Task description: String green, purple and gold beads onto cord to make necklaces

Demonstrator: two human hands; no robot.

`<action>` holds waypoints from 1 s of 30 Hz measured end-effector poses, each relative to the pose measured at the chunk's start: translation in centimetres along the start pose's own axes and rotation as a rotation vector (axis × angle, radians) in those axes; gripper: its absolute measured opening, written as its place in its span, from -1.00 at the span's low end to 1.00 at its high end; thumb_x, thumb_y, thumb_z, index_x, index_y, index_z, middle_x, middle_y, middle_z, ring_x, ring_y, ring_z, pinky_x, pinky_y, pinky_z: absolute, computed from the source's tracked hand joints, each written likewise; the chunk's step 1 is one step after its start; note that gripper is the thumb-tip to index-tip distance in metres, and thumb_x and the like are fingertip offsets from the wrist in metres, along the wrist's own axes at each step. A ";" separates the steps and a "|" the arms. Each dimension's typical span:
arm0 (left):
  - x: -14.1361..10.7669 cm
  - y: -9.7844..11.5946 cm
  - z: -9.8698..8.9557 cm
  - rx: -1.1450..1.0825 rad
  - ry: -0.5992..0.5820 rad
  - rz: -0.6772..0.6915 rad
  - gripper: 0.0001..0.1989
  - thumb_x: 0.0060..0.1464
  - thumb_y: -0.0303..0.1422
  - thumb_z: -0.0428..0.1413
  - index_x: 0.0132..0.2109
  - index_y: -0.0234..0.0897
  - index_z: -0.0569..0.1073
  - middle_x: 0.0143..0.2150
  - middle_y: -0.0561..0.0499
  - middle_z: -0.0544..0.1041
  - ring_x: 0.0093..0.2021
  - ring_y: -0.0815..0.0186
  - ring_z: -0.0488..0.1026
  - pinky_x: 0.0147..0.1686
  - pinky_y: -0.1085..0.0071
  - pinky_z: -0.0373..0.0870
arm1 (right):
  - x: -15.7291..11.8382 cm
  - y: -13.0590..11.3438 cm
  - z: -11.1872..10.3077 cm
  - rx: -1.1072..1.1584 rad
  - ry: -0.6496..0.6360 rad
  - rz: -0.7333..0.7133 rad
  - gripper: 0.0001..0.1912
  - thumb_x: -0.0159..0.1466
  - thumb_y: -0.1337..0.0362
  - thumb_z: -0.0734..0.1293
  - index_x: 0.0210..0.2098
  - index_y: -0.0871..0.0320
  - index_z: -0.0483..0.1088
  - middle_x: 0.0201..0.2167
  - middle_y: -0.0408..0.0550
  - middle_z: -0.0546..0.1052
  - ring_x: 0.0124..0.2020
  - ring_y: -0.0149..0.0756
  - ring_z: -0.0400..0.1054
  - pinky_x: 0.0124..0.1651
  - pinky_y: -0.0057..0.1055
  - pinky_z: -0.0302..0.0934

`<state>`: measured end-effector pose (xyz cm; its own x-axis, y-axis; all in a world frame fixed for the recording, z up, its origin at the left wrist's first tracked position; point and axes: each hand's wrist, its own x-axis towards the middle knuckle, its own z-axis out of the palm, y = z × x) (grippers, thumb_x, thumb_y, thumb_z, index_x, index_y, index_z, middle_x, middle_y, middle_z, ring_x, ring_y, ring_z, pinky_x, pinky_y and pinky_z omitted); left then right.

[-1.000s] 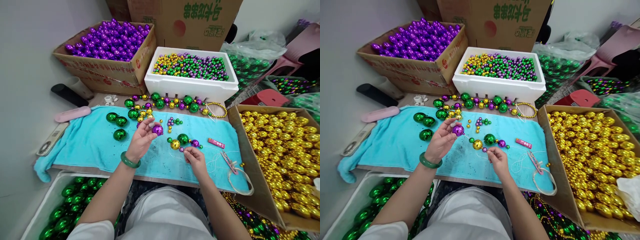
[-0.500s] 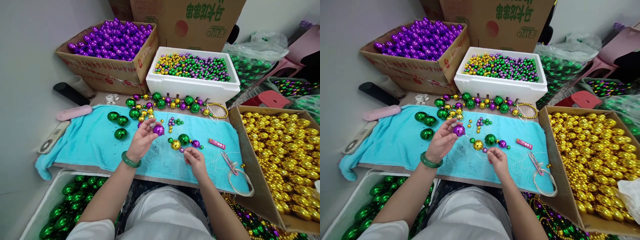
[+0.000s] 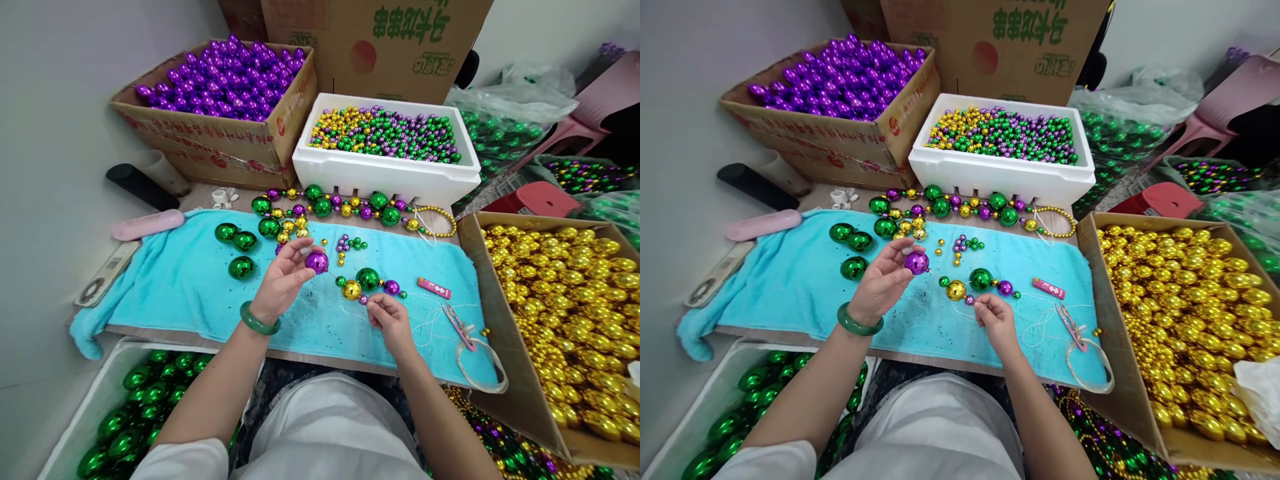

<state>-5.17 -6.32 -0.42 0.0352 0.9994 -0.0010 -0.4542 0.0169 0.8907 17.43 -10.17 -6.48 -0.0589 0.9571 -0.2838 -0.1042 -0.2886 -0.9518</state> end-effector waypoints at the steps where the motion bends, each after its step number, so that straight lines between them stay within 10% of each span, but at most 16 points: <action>1: 0.0 0.0 0.0 -0.014 0.004 -0.008 -0.55 -0.14 -0.41 0.35 -0.04 -0.15 0.49 -0.07 -0.03 0.54 -0.10 0.30 0.47 -0.06 0.37 0.41 | 0.0 0.0 0.0 0.009 -0.003 0.011 -0.74 0.05 0.08 0.41 -0.48 0.15 0.38 -0.70 -0.22 0.30 -0.66 -0.48 0.10 -0.61 -0.51 -0.03; 30: 0.2 -1.1 -0.6 0.073 0.195 -0.080 -0.76 -0.09 -0.21 0.33 -0.27 -0.24 0.64 -0.16 -0.07 0.61 -0.14 0.29 0.50 -0.20 0.44 0.46 | 0.3 0.4 1.7 0.163 -0.110 0.017 -0.66 0.07 0.12 0.45 -0.26 0.13 0.32 -0.60 -0.22 0.44 -0.61 -0.43 0.30 -0.62 -0.53 0.12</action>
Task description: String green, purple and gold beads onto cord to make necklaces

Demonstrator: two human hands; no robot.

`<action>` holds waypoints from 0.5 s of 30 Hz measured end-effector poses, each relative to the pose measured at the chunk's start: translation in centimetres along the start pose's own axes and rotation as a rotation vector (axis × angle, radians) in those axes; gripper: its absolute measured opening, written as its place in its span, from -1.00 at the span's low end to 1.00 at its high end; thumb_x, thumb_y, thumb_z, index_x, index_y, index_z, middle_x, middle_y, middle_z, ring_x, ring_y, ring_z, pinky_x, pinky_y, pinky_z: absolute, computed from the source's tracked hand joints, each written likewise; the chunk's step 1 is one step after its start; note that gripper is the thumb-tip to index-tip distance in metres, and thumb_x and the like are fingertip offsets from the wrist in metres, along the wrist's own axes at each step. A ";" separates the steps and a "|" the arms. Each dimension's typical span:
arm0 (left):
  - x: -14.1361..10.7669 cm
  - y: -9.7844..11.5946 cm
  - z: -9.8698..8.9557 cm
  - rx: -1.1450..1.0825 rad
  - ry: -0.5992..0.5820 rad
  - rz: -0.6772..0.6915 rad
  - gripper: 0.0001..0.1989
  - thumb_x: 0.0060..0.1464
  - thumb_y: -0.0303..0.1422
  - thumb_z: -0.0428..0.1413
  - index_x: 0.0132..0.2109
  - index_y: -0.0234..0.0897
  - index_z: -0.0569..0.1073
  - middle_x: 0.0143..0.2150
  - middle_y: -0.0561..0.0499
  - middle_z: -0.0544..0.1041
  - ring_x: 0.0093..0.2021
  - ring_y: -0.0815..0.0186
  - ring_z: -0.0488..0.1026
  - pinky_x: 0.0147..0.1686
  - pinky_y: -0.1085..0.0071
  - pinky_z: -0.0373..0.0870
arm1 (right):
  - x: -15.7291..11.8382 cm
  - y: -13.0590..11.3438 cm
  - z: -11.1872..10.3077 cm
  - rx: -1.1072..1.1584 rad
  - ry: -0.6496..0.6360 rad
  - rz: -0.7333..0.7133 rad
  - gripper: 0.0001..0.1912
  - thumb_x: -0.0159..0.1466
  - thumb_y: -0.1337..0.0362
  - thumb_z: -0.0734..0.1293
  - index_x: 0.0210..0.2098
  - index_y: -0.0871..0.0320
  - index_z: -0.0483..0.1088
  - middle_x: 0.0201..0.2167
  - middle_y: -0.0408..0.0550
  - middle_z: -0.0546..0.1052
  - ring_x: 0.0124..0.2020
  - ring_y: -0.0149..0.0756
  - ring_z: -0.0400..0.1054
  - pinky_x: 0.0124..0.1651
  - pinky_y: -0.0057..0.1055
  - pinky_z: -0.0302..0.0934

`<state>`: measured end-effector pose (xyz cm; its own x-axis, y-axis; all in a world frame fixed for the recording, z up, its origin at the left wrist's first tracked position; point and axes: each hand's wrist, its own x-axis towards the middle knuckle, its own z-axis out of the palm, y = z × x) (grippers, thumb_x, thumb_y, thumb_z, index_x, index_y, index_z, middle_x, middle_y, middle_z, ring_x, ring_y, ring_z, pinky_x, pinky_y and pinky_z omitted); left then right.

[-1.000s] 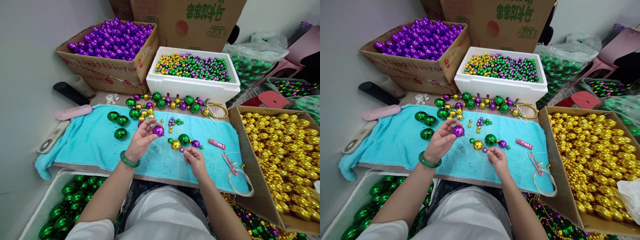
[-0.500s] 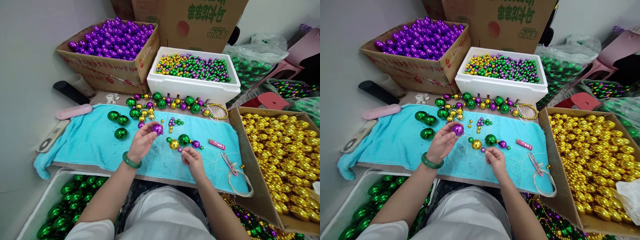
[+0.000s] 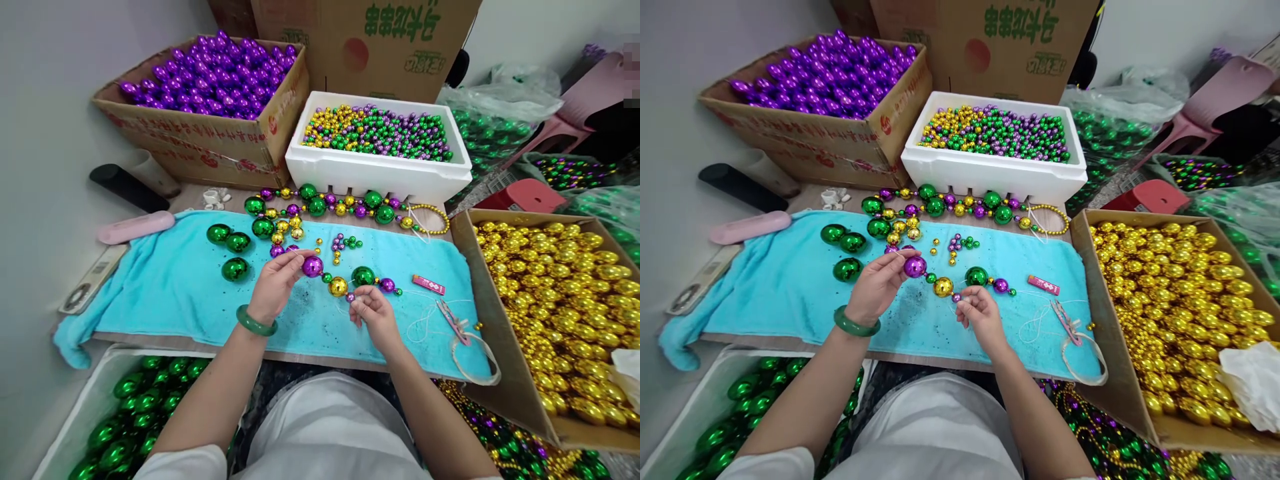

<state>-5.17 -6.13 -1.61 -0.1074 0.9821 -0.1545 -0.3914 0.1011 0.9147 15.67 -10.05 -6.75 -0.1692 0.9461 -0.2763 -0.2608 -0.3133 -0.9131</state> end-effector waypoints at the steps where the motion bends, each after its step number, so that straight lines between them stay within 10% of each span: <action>1: 0.0 0.1 -0.1 0.046 0.010 0.035 -0.78 -0.07 -0.22 0.32 -0.29 -0.24 0.63 -0.15 -0.07 0.60 -0.10 0.28 0.49 -0.18 0.44 0.45 | 0.1 0.1 0.1 -0.006 -0.009 0.008 -0.67 0.07 0.12 0.45 -0.27 0.14 0.33 -0.59 -0.20 0.45 -0.60 -0.42 0.31 -0.61 -0.53 0.13; 7: 0.1 1.8 -0.7 0.211 0.020 0.220 -0.82 0.07 -0.23 0.23 -0.28 -0.25 0.60 -0.27 -0.04 0.60 -0.24 0.34 0.50 -0.30 0.46 0.41 | 1.3 1.0 0.7 -0.230 -0.049 0.070 -0.69 0.05 0.13 0.41 -0.27 0.16 0.38 -0.51 -0.13 0.50 -0.56 -0.39 0.32 -0.58 -0.50 0.12; 15: -0.2 4.8 -0.1 0.137 -0.014 0.363 -0.81 0.07 -0.23 0.23 -0.30 -0.27 0.54 -0.42 0.02 0.55 -0.36 0.35 0.52 -0.41 0.45 0.46 | 1.6 -1.2 2.9 -0.526 0.085 -0.405 -0.80 0.22 0.22 0.30 -0.19 0.13 0.48 -0.20 0.00 0.55 -0.44 -0.39 0.34 -0.33 -0.36 0.27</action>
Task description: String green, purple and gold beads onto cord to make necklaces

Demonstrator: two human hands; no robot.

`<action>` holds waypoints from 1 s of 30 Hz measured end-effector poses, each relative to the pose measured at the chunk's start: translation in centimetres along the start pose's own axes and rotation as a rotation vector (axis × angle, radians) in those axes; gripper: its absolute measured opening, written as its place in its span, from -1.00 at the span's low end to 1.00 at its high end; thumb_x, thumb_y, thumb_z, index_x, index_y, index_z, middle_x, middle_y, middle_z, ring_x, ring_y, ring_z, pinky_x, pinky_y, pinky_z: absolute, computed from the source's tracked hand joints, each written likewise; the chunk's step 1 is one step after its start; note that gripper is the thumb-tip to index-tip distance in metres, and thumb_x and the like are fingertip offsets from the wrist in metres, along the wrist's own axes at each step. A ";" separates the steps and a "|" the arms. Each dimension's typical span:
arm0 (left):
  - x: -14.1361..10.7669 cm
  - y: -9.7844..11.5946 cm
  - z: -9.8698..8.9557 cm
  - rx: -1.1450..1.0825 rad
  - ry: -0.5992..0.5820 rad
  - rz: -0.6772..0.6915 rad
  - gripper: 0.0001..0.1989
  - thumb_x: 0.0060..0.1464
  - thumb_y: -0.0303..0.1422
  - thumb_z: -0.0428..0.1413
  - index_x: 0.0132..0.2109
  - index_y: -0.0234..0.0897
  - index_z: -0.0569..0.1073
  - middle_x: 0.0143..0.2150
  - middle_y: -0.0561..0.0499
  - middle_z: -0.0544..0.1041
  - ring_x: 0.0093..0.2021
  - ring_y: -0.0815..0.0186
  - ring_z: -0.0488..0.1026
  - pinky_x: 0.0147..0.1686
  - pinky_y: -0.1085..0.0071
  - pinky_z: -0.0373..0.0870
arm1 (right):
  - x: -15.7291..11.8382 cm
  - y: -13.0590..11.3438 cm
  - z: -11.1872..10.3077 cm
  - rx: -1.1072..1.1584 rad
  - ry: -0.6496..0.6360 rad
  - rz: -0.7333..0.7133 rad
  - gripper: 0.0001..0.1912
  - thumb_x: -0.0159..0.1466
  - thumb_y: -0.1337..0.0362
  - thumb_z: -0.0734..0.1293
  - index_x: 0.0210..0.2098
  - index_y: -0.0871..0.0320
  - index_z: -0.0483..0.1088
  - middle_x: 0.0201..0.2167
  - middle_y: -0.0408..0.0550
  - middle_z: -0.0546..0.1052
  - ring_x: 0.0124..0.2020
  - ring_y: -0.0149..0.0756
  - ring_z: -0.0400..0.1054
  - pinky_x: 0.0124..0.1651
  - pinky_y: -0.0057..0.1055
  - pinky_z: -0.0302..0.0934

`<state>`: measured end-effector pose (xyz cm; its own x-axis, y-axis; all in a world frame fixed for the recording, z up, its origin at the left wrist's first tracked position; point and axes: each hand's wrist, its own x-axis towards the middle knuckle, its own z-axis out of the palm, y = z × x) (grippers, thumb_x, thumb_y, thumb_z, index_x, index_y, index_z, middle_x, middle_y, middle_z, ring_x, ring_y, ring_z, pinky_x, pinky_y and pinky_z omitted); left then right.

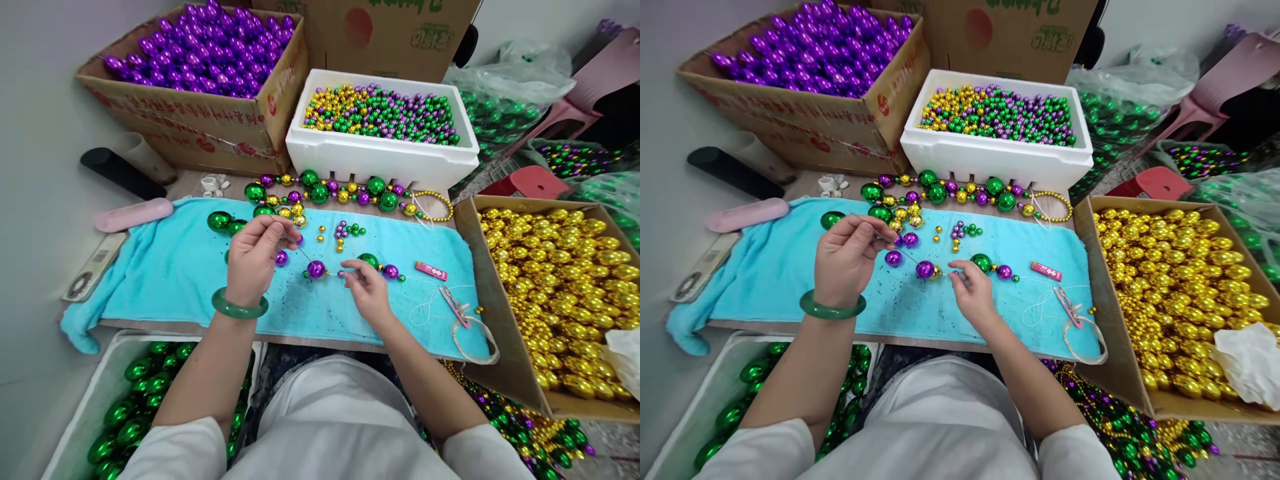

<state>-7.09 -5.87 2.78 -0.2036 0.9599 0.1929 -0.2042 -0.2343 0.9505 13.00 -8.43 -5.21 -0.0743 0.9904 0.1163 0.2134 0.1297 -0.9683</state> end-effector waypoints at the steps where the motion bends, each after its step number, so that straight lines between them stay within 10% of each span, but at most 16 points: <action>1: 0.0 0.3 0.2 -0.002 -0.015 0.014 -0.81 0.08 -0.22 0.23 -0.30 -0.27 0.54 -0.42 0.02 0.55 -0.36 0.35 0.52 -0.41 0.45 0.47 | 0.3 -0.7 0.3 0.044 -0.043 -0.021 -0.78 0.23 0.21 0.30 -0.16 0.12 0.47 -0.17 0.00 0.54 -0.46 -0.40 0.34 -0.34 -0.37 0.27; 14: 0.3 0.3 0.4 -0.033 -0.011 0.118 -0.77 0.13 -0.18 0.19 -0.13 -0.19 0.52 -0.26 -0.01 0.57 -0.26 0.34 0.53 -0.32 0.42 0.49 | 5.5 -2.7 1.4 0.215 -0.361 0.109 -0.83 0.19 0.16 0.34 -0.36 0.15 0.38 -0.54 -0.20 0.43 -0.54 -0.45 0.32 -0.45 -0.47 0.23; 18: -0.9 -2.3 -0.6 0.286 -0.254 -0.032 -0.56 0.04 -0.19 0.24 0.08 -0.12 0.43 0.00 -0.06 0.50 -0.07 0.25 0.47 -0.21 0.34 0.47 | 5.4 -4.6 1.3 0.358 -0.413 0.116 -0.78 0.21 0.12 0.33 -0.31 0.15 0.34 -0.55 -0.20 0.42 -0.56 -0.47 0.29 -0.53 -0.52 0.18; 24: -3.1 -6.7 -0.3 0.884 -0.489 0.083 -0.91 0.09 -0.35 0.16 -0.30 -0.24 0.54 -0.22 -0.06 0.49 -0.10 0.13 0.41 -0.02 0.13 0.36 | 4.8 -7.6 1.6 0.468 -0.351 0.095 -0.67 0.20 -0.03 0.35 -0.32 0.12 0.32 -0.60 -0.26 0.35 -0.60 -0.50 0.22 -0.56 -0.53 0.15; 30: -2.4 -9.0 -0.7 0.870 -0.371 0.071 -0.71 0.10 -0.39 0.13 0.00 -0.20 0.50 -0.01 -0.09 0.51 0.04 0.14 0.43 0.11 0.15 0.34 | 2.6 -10.5 -2.1 0.540 -0.120 0.024 -0.69 0.24 -0.04 0.33 -0.31 0.08 0.31 -0.67 -0.27 0.26 -0.63 -0.44 0.20 -0.58 -0.49 0.14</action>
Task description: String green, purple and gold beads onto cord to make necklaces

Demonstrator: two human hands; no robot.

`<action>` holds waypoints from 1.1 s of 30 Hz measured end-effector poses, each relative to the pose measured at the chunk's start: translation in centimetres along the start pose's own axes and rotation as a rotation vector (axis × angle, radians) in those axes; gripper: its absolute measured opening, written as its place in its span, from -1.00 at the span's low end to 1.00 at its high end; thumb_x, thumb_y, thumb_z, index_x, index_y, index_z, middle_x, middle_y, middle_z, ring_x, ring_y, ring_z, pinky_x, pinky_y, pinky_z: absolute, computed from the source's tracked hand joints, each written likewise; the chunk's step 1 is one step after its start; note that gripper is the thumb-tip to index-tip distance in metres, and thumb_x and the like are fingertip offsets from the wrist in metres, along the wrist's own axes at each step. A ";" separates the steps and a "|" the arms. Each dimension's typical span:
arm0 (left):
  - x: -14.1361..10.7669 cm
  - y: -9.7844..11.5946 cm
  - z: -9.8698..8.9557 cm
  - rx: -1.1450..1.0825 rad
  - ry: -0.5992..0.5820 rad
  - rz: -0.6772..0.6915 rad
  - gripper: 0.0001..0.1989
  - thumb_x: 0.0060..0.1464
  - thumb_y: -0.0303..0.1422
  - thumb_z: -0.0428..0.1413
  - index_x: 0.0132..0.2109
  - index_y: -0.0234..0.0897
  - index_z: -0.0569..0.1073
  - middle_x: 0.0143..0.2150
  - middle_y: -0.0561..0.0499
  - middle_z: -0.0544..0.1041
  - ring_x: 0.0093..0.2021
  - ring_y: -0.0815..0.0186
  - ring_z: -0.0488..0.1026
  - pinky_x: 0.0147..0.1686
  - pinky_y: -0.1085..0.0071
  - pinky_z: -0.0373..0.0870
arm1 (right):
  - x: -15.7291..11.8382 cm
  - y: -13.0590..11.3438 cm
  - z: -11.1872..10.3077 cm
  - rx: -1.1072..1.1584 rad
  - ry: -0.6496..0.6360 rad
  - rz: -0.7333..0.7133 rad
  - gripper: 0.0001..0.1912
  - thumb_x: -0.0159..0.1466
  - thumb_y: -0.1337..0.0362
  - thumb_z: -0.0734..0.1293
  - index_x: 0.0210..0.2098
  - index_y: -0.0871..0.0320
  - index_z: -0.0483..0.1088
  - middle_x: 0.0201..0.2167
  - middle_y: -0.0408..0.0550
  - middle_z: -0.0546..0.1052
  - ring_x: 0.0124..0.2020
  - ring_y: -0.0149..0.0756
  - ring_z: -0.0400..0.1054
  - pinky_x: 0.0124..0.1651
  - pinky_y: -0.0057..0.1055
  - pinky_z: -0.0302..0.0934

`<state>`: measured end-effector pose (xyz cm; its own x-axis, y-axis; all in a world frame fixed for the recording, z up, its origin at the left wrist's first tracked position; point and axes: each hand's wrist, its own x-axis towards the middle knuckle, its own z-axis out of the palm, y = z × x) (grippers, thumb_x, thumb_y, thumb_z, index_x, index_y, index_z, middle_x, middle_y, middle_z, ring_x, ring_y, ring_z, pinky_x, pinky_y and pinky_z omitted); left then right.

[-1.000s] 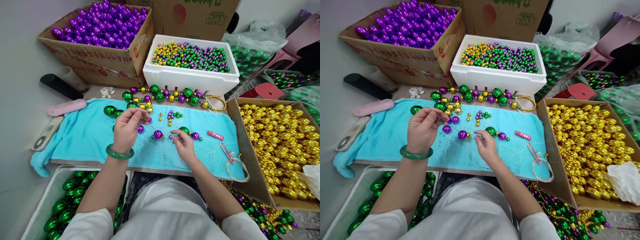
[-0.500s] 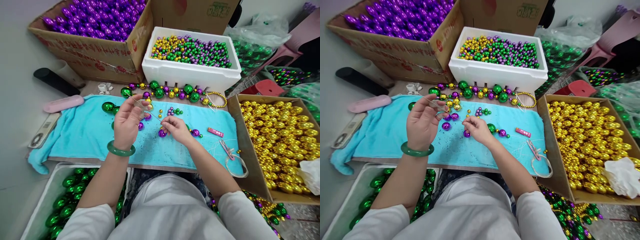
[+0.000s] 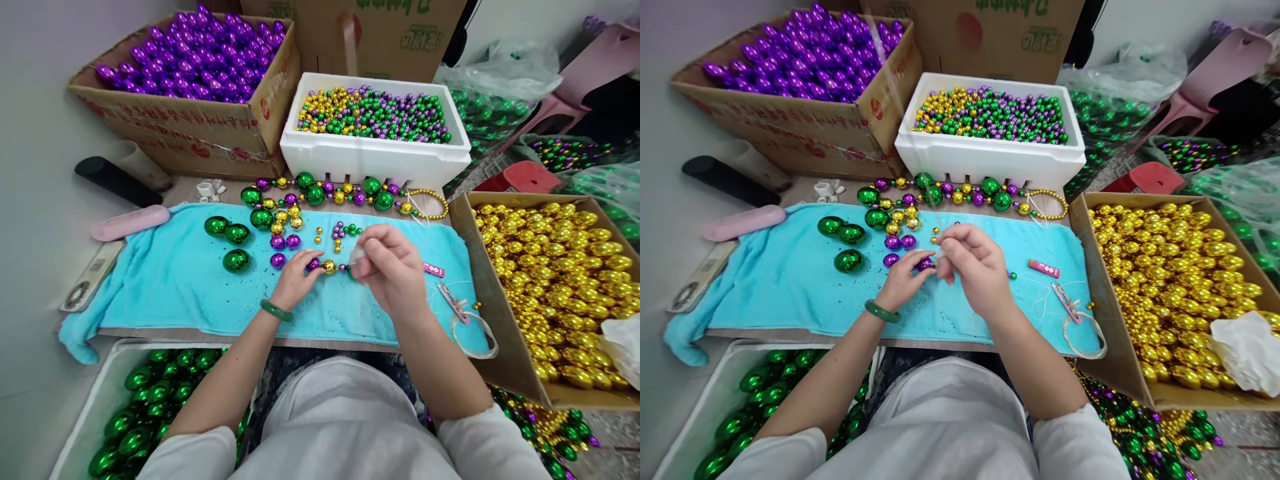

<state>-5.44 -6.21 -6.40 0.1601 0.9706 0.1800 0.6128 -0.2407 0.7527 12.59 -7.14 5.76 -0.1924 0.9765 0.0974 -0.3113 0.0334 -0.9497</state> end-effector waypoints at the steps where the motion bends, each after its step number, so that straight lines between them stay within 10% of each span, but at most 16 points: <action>1: 0.2 -0.3 0.2 -0.012 0.014 -0.007 -0.65 0.10 -0.39 0.14 0.06 -0.21 0.47 0.02 -0.09 0.51 0.06 0.14 0.43 0.13 0.14 0.33 | -0.7 -1.0 -0.5 -0.012 0.043 -0.036 -0.70 0.25 -0.02 0.33 -0.31 0.07 0.31 -0.68 -0.27 0.24 -0.63 -0.43 0.20 -0.58 -0.48 0.13; 10: 1.2 -2.0 1.2 0.058 -0.045 -0.022 -0.52 0.08 -0.43 0.10 0.18 -0.27 0.38 0.12 -0.18 0.45 0.17 0.09 0.35 0.21 0.06 0.26 | -7.0 -5.9 -5.1 0.015 0.188 -0.382 -0.91 0.28 0.16 0.35 -0.32 0.01 0.43 -0.78 -0.27 0.02 -0.73 -0.42 -0.03 -0.70 -0.46 -0.05; 19: 4.5 -1.3 -2.8 0.367 -0.039 0.088 -0.50 -0.03 -0.62 -0.06 0.01 -0.24 0.54 0.04 -0.12 0.49 0.08 0.08 0.36 0.15 0.09 0.26 | -7.3 1.4 -5.9 0.023 0.248 -0.041 -0.89 0.24 0.19 0.39 -0.34 0.09 0.45 -0.68 -0.20 0.29 -0.63 -0.43 0.17 -0.60 -0.49 0.06; 33: 7.7 -1.5 0.1 0.626 -0.207 0.023 -0.71 0.14 -0.38 0.02 -0.12 -0.18 0.62 -0.22 -0.17 0.56 -0.09 0.02 0.41 -0.08 0.11 0.27 | -7.5 4.3 -6.6 -0.079 0.213 0.097 -0.81 0.24 0.14 0.39 -0.31 0.15 0.45 -0.65 -0.17 0.38 -0.61 -0.44 0.22 -0.59 -0.52 0.09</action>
<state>-5.05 1.60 -6.19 0.2858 0.9581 0.0188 0.9317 -0.2823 0.2285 18.83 -12.90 -0.98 -0.0149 0.9985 -0.0519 -0.2256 -0.0539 -0.9727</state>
